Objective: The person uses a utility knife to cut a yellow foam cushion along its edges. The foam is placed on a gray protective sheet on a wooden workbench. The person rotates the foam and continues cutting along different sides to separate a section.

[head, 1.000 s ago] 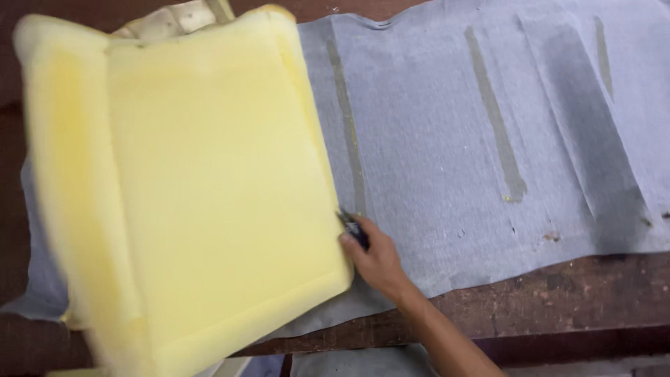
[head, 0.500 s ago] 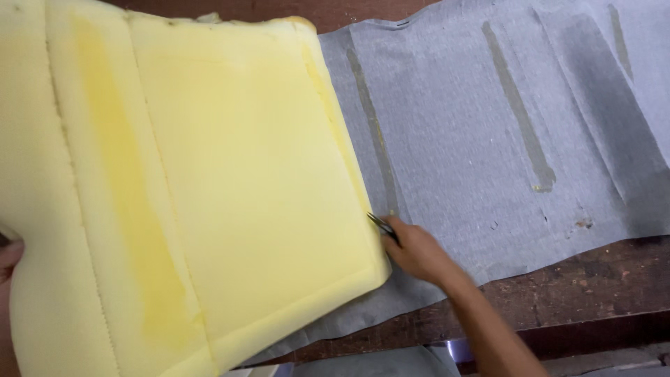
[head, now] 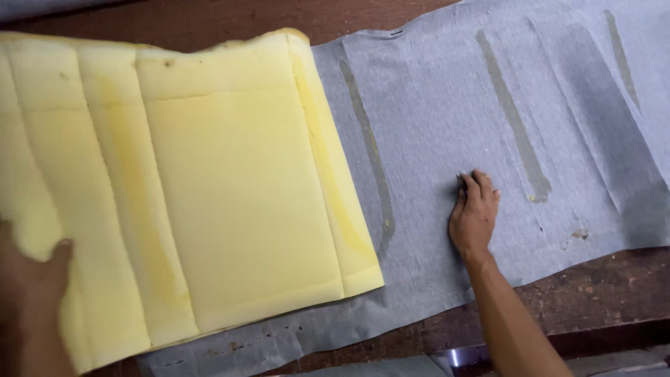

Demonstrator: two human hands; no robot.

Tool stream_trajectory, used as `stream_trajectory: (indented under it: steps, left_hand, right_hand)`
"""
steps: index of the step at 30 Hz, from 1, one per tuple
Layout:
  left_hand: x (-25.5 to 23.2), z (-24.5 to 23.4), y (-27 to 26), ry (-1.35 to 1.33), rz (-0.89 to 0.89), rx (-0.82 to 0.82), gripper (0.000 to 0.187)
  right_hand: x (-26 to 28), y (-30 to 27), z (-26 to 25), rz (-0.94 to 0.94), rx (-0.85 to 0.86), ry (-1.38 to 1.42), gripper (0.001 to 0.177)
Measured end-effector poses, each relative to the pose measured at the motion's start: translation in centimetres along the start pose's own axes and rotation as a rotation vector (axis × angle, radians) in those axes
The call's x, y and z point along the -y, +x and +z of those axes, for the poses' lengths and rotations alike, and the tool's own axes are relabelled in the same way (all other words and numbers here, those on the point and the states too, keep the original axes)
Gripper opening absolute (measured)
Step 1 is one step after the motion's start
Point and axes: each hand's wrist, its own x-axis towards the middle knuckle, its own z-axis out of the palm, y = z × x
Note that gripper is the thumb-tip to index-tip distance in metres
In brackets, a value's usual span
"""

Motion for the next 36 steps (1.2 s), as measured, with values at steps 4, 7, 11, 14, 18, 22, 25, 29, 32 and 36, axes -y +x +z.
stream_trajectory:
  steps: [4, 7, 11, 14, 18, 22, 25, 29, 32, 36]
  left_hand:
    - [-3.6, 0.4, -4.3, 0.113, 0.153, -0.355, 0.073]
    - [-10.0, -1.2, -9.3, -0.220, 0.312, -0.443, 0.056]
    - [-20.2, 1.6, -15.3, -0.285, 0.829, -0.253, 0.053]
    - [-23.0, 3.2, -14.5, -0.122, 0.895, -0.102, 0.059]
    - [-19.9, 1.8, -8.9, 0.019, 0.815, -0.020, 0.072]
    - [-10.8, -5.0, -3.3, 0.055, 0.568, -0.140, 0.074]
    - [-5.5, -7.6, 0.6, -0.265, 0.073, -0.053, 0.074]
    - [-2.2, -5.7, 4.1, -0.543, -0.374, 0.427, 0.081]
    - [-3.1, -2.9, 5.0, -0.433, -0.263, 0.731, 0.078]
    - [-3.8, -2.4, 4.9, -0.469, -0.433, 0.683, 0.075]
  right_hand:
    - [-0.3, -0.2, 0.0, 0.042, 0.026, -0.063, 0.031]
    - [-0.1, 0.1, 0.0, 0.037, 0.031, -0.066, 0.031]
    - [-0.1, 0.0, -0.3, 0.024, 0.048, -0.070, 0.032]
    - [-0.4, -0.1, -0.3, 0.030, 0.047, -0.081, 0.031]
    - [-0.3, -0.2, 0.0, 0.065, 0.017, -0.125, 0.031]
    - [0.4, 0.5, 0.1, 0.092, -0.014, -0.135, 0.031]
    - [-0.1, -0.3, 0.4, 0.129, -0.013, -0.104, 0.030]
    - [-0.4, 0.0, 0.7, 0.062, -0.044, -0.104, 0.031]
    - [-0.7, 0.0, 0.6, 0.078, -0.028, -0.111, 0.030]
    - [-0.8, -0.2, 0.8, 0.083, -0.026, -0.133, 0.029]
